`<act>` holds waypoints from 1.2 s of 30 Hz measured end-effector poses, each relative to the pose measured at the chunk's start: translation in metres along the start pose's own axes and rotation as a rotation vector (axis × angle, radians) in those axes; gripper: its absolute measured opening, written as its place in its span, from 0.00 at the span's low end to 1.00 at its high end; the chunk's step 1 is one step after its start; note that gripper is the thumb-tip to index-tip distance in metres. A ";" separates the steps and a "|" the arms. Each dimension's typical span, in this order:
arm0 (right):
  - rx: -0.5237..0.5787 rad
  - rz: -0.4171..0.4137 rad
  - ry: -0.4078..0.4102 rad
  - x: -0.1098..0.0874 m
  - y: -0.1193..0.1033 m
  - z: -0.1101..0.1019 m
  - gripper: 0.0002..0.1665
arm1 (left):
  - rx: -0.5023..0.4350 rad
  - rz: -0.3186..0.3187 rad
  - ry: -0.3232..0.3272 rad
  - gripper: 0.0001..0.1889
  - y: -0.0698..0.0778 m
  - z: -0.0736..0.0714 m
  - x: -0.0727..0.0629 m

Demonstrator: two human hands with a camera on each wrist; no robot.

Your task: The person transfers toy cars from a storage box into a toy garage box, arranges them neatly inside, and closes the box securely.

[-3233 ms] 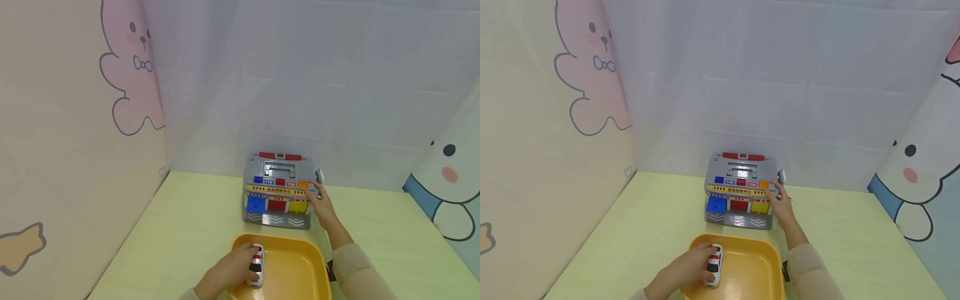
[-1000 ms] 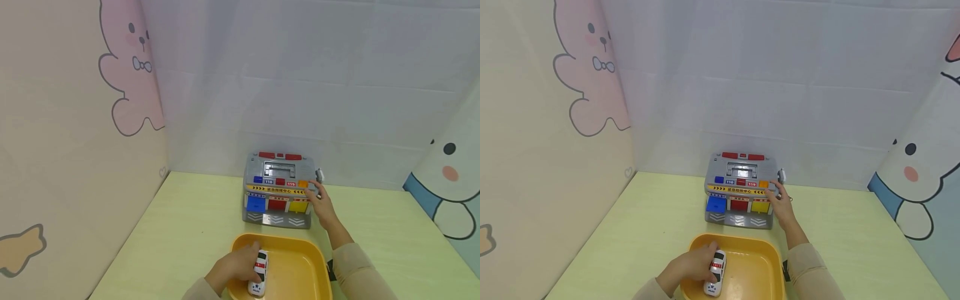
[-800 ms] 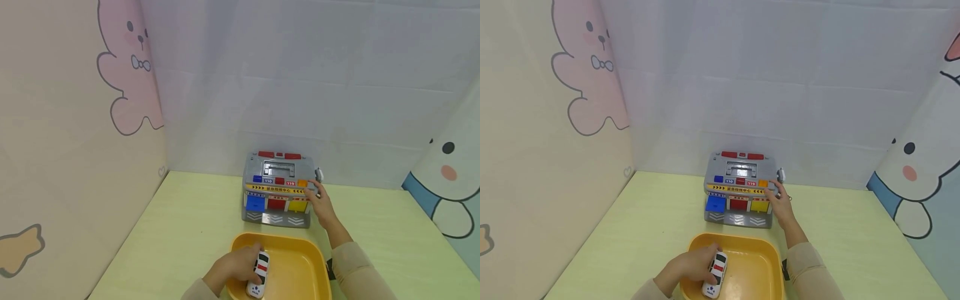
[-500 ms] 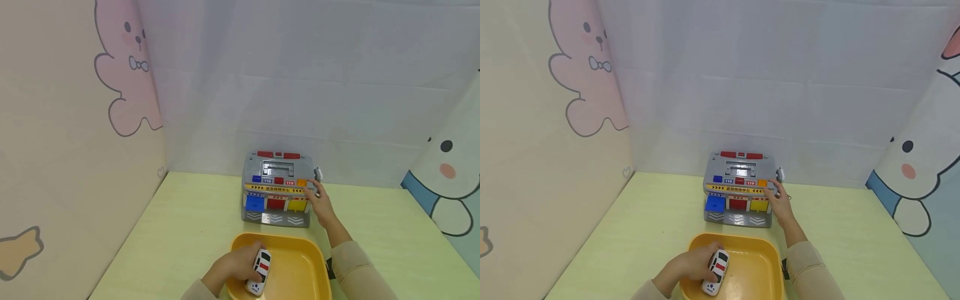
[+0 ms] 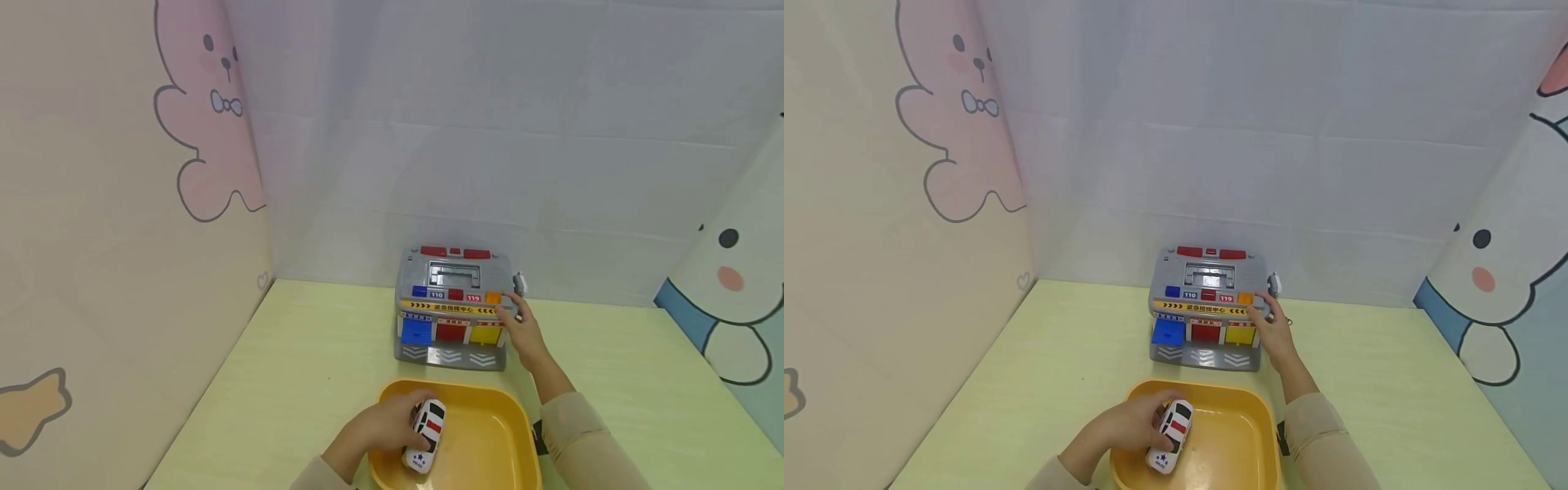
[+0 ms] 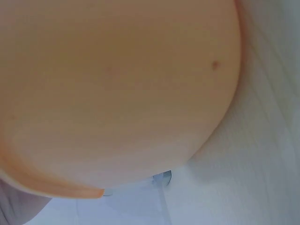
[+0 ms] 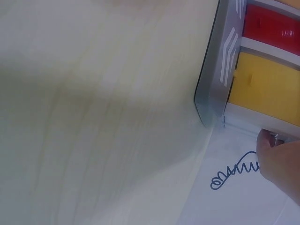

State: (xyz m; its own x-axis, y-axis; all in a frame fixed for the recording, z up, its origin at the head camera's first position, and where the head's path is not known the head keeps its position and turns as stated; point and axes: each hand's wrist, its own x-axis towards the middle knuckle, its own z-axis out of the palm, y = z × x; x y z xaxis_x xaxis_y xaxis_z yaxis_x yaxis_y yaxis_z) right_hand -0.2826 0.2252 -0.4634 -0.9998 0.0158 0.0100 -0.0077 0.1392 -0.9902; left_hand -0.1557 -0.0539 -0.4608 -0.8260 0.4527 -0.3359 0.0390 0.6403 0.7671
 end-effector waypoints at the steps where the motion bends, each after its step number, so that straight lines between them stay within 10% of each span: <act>1: 0.000 0.001 -0.001 0.000 0.000 0.000 0.35 | -0.006 0.010 0.004 0.35 -0.001 -0.001 0.000; 18: 0.002 0.012 -0.005 0.001 -0.001 0.000 0.34 | -0.208 0.144 0.053 0.38 -0.008 -0.020 -0.004; 36: -0.007 0.001 -0.008 -0.001 -0.004 0.000 0.35 | -0.562 0.107 0.086 0.36 -0.017 -0.038 0.010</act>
State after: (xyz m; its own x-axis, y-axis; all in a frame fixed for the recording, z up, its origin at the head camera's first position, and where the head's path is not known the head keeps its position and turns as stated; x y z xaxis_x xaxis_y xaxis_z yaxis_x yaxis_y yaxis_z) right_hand -0.2817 0.2249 -0.4591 -0.9999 0.0085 0.0076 -0.0062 0.1464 -0.9892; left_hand -0.1858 -0.0841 -0.4568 -0.8777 0.4295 -0.2124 -0.1600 0.1552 0.9748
